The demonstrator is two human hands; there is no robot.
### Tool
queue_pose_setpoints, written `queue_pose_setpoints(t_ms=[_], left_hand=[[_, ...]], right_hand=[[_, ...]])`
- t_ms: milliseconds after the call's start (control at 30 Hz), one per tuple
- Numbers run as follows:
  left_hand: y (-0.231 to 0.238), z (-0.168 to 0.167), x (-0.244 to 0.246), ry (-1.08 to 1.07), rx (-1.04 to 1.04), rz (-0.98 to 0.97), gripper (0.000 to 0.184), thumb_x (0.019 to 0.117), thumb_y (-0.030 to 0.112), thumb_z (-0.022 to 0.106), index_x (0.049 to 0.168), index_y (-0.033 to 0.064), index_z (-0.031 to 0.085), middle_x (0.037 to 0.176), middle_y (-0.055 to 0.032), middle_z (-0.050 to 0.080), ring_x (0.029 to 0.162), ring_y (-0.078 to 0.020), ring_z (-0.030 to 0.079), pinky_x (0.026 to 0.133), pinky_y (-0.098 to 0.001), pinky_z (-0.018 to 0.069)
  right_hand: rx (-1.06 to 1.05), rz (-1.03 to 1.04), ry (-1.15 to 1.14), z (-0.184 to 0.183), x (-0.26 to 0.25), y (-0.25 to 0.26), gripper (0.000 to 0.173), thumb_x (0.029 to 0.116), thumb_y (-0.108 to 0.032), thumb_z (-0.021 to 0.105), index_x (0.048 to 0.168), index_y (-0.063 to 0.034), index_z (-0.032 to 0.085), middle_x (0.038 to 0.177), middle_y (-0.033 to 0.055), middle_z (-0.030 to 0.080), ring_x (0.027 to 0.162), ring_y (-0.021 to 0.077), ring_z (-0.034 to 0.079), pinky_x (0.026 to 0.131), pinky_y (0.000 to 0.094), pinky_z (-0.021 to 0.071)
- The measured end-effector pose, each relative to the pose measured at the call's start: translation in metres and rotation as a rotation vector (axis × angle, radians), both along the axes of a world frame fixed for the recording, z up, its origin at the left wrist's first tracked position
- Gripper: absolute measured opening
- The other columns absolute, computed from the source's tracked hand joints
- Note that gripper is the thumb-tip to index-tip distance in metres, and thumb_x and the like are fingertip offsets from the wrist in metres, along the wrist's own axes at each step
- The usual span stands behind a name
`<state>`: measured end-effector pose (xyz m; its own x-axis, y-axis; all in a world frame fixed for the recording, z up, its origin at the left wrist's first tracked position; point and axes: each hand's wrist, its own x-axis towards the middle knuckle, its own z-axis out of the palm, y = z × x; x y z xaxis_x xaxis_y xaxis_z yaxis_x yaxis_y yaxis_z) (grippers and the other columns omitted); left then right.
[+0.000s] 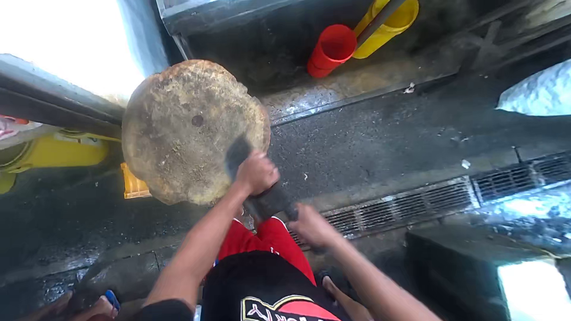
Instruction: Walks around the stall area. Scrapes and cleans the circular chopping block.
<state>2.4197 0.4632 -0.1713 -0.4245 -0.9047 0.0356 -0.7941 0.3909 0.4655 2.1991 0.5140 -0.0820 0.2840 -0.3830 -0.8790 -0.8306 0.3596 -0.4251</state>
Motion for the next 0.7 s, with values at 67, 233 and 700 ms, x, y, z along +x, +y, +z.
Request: queue_pose_setpoints(t_ms=[67, 233, 700], left_hand=[[0.044, 0.004, 0.036, -0.076, 0.068, 0.134, 0.047, 0.1008, 0.035, 0.042, 0.066, 0.01, 0.061, 0.073, -0.0052, 0.067, 0.089, -0.0231, 0.068, 0.105, -0.0447, 0.0451], [0.011, 0.004, -0.006, -0.014, -0.045, 0.115, 0.045, 0.098, 0.035, 0.047, 0.06, 0.0133, 0.06, 0.065, -0.0016, 0.064, 0.076, -0.0193, 0.066, 0.097, -0.0443, 0.0473], [0.03, 0.009, -0.021, 0.073, -0.028, -0.142, 0.042, 0.097, 0.038, 0.052, 0.064, 0.0159, 0.066, 0.068, 0.001, 0.066, 0.081, -0.0178, 0.066, 0.097, -0.0428, 0.0463]], right_hand=[[0.028, 0.125, -0.04, -0.007, 0.023, 0.016, 0.035, 0.0876, -0.025, 0.072, 0.116, -0.007, 0.062, 0.088, 0.0129, 0.068, 0.073, 0.0282, 0.069, 0.069, 0.0541, 0.0583], [0.098, -0.047, -0.212, 0.008, -0.037, 0.005, 0.056, 0.0882, -0.023, 0.075, 0.138, -0.0133, 0.052, 0.092, 0.0118, 0.069, 0.066, 0.024, 0.069, 0.065, 0.0454, 0.0616], [-0.049, -0.216, 0.188, 0.032, -0.017, 0.1, 0.045, 0.0837, -0.013, 0.076, 0.126, -0.0125, 0.06, 0.093, 0.0138, 0.069, 0.067, 0.0282, 0.068, 0.063, 0.0541, 0.0595]])
